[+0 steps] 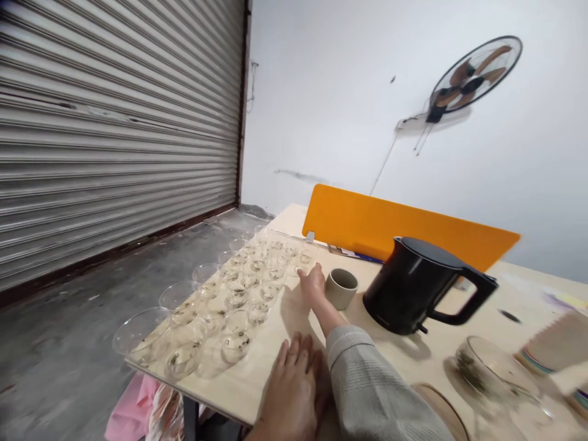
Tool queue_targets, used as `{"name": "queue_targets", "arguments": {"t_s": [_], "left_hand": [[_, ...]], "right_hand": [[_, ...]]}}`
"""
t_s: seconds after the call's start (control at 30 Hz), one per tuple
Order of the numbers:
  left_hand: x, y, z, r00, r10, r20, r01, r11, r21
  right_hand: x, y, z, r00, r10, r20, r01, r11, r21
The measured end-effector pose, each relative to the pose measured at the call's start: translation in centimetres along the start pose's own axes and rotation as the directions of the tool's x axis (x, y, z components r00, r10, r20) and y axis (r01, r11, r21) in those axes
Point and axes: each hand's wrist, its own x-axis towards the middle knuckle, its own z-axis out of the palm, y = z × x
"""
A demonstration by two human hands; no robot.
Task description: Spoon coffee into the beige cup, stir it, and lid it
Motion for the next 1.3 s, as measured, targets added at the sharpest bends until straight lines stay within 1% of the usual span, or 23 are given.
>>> {"name": "queue_targets", "arguments": {"t_s": [0.07,0.13,0.17,0.23,0.27,0.3,0.37,0.43,0.47,0.5,0.53,0.57,0.6,0.63,0.67,0.7,0.73,0.77,0.83,0.97,1.1,1.3], "left_hand": [[-0.2,0.2,-0.6,0.999,-0.009,0.031,0.009,1.000,-0.007],[-0.2,0.4,-1.0,0.998,-0.010,0.067,0.010,1.000,0.000],[-0.2,0.5,-1.2,0.996,-0.017,0.082,0.016,1.000,0.015],[-0.2,0.7,-1.3,0.994,-0.064,0.094,0.058,0.996,0.070],[-0.2,0.7,-1.4,0.995,-0.044,0.093,0.035,0.995,0.096],[-0.3,0.7,-1.4,0.996,-0.022,0.091,0.011,0.993,0.119],[-0.6,0.7,-1.3,0.998,0.003,0.068,-0.013,0.989,0.145],[-0.9,0.5,-1.2,1.000,0.010,0.021,-0.013,0.986,0.163],[-1.0,0.5,-1.1,1.000,0.012,0.001,-0.012,0.985,0.173],[-1.1,0.4,-1.1,1.000,0.015,-0.012,-0.013,0.983,0.183],[-1.2,0.4,-1.1,1.000,0.019,-0.017,-0.015,0.981,0.193],[-1.2,0.4,-1.1,1.000,0.024,-0.018,-0.020,0.979,0.202],[-1.2,0.4,-1.1,0.999,0.032,-0.017,-0.028,0.977,0.211],[-1.2,0.4,-1.0,0.999,0.038,-0.016,-0.033,0.974,0.223],[-1.3,0.3,-1.0,0.999,0.044,-0.013,-0.040,0.971,0.235],[-1.3,0.3,-1.0,0.999,0.048,-0.009,-0.044,0.968,0.247],[-1.3,0.3,-1.0,0.999,0.051,-0.006,-0.048,0.965,0.258],[-1.3,0.3,-1.0,0.999,0.054,-0.004,-0.051,0.962,0.267],[-1.4,0.2,-0.9,0.998,0.058,-0.007,-0.054,0.959,0.279],[-1.5,-0.1,-0.6,0.997,0.072,-0.011,-0.065,0.952,0.298],[-1.5,-0.4,-0.3,0.996,0.088,-0.018,-0.079,0.952,0.297],[-1.5,-0.6,-0.2,0.995,0.091,-0.039,-0.078,0.962,0.261]], "right_hand": [[-2.2,-0.5,-1.1,0.997,0.065,0.029,-0.066,0.997,0.032],[-5.6,-1.0,-2.6,0.995,0.079,0.054,-0.084,0.992,0.094],[-7.7,-1.1,-3.6,0.996,0.065,0.065,-0.074,0.988,0.137],[-12.5,-1.1,-5.7,0.993,-0.050,0.106,0.007,0.929,0.371],[-15.1,-0.9,-7.0,0.988,-0.105,0.116,0.043,0.897,0.440],[-17.6,-0.4,-8.2,0.980,-0.142,0.141,0.060,0.882,0.468],[-22.1,1.3,-10.9,0.965,-0.177,0.194,0.074,0.892,0.446],[-25.3,3.9,-13.9,0.966,-0.140,0.217,0.048,0.922,0.383],[-26.4,5.5,-15.5,0.975,-0.103,0.198,0.030,0.940,0.341],[-27.2,7.2,-17.3,0.988,-0.055,0.146,0.009,0.955,0.296],[-27.8,8.9,-19.1,0.998,-0.002,0.070,-0.015,0.969,0.246],[-28.2,10.6,-20.9,0.998,0.056,-0.017,-0.052,0.982,0.182],[-28.5,12.2,-22.8,0.986,0.105,-0.130,-0.092,0.990,0.104],[-28.8,13.7,-24.5,0.957,0.140,-0.255,-0.141,0.990,0.015],[-28.9,15.1,-26.1,0.920,0.167,-0.355,-0.202,0.977,-0.064],[-29.1,16.4,-27.3,0.885,0.181,-0.429,-0.256,0.959,-0.123],[-29.1,17.6,-28.2,0.859,0.193,-0.474,-0.298,0.941,-0.158],[-29.2,18.7,-28.7,0.845,0.207,-0.494,-0.327,0.929,-0.170],[-29.2,20.6,-28.7,0.840,0.240,-0.486,-0.351,0.924,-0.150],[-28.7,23.1,-26.5,0.859,0.271,-0.434,-0.350,0.930,-0.112],[-28.0,24.3,-24.7,0.864,0.277,-0.420,-0.347,0.933,-0.099],[-27.1,25.1,-23.8,0.850,0.265,-0.455,-0.333,0.940,-0.074]]}}
